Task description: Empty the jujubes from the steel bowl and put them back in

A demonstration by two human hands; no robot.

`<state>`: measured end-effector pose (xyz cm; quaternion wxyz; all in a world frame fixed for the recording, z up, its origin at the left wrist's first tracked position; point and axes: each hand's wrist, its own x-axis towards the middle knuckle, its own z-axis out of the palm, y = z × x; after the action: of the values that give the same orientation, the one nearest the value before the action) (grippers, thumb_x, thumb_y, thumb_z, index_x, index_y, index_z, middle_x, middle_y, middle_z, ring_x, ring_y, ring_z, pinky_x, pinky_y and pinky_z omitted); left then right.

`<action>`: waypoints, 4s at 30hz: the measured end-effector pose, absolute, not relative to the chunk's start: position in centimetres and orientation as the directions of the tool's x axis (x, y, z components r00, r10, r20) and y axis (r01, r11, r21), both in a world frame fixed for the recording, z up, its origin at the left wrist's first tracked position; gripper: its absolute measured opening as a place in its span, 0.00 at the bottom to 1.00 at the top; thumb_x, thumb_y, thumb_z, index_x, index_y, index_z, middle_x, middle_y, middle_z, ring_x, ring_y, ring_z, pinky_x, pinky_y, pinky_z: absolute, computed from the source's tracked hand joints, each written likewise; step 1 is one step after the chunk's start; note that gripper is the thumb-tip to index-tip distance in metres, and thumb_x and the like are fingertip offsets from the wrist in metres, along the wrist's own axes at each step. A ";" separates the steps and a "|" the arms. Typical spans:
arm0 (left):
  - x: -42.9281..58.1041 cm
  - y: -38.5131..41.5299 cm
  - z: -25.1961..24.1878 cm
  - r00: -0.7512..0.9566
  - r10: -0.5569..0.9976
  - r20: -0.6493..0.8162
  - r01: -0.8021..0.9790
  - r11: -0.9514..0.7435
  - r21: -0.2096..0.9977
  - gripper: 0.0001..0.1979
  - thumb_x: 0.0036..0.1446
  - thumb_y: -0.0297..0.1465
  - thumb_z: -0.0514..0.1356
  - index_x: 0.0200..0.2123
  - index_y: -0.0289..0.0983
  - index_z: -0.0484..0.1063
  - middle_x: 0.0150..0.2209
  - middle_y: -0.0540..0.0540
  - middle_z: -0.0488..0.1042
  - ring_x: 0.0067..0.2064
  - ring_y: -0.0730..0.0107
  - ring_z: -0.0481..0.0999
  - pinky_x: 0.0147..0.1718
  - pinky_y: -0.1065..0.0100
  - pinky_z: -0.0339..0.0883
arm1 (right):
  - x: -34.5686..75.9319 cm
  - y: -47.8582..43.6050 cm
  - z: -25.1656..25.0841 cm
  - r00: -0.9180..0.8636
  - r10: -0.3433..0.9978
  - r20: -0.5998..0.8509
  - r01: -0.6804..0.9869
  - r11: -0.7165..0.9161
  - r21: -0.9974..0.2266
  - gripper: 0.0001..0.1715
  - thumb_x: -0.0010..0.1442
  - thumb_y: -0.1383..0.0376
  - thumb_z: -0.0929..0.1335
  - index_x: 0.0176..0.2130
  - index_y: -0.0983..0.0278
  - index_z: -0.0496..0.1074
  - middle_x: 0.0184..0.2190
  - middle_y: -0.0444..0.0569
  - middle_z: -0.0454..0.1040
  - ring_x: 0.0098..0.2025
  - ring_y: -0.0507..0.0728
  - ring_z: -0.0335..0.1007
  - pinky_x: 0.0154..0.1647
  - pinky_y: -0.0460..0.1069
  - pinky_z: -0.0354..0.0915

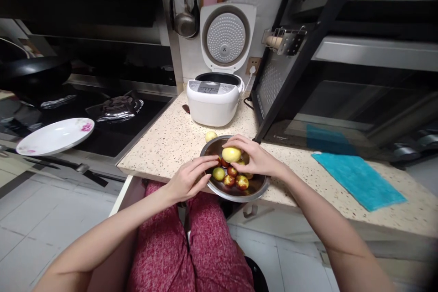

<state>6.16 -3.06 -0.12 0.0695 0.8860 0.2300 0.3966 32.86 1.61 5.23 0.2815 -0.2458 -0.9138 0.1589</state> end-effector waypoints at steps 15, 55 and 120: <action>4.8 -1.4 -1.0 0.571 0.215 0.793 0.232 -0.968 0.095 0.19 0.71 0.34 0.45 0.45 0.34 0.74 0.51 0.35 0.78 0.55 0.55 0.77 0.51 0.53 0.75 | 32.9 1.5 5.1 -0.802 0.499 0.328 0.273 0.795 -0.542 0.37 0.58 0.54 0.76 0.63 0.56 0.68 0.58 0.55 0.71 0.61 0.63 0.67 0.62 0.62 0.65; 5.3 -1.3 -1.9 0.556 0.323 0.766 0.300 -0.937 0.178 0.21 0.68 0.29 0.47 0.60 0.36 0.69 0.58 0.38 0.75 0.59 0.57 0.75 0.56 0.48 0.73 | 32.6 5.1 8.5 -0.607 0.597 0.525 0.447 0.802 -0.395 0.24 0.60 0.60 0.73 0.54 0.61 0.71 0.51 0.54 0.77 0.51 0.62 0.74 0.54 0.56 0.69; 6.2 -2.6 -2.1 0.525 0.508 0.683 0.395 -0.856 0.333 0.26 0.71 0.34 0.45 0.70 0.41 0.53 0.70 0.39 0.58 0.71 0.54 0.59 0.70 0.41 0.49 | 33.0 -1.0 6.9 -0.697 0.672 0.250 0.600 0.738 -0.309 0.24 0.60 0.59 0.75 0.55 0.59 0.74 0.49 0.52 0.79 0.49 0.63 0.75 0.51 0.57 0.66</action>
<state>6.19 -2.59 -2.10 0.0683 0.8706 0.2592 0.4125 32.97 -0.96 6.87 0.1752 -0.3472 -0.9156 0.1021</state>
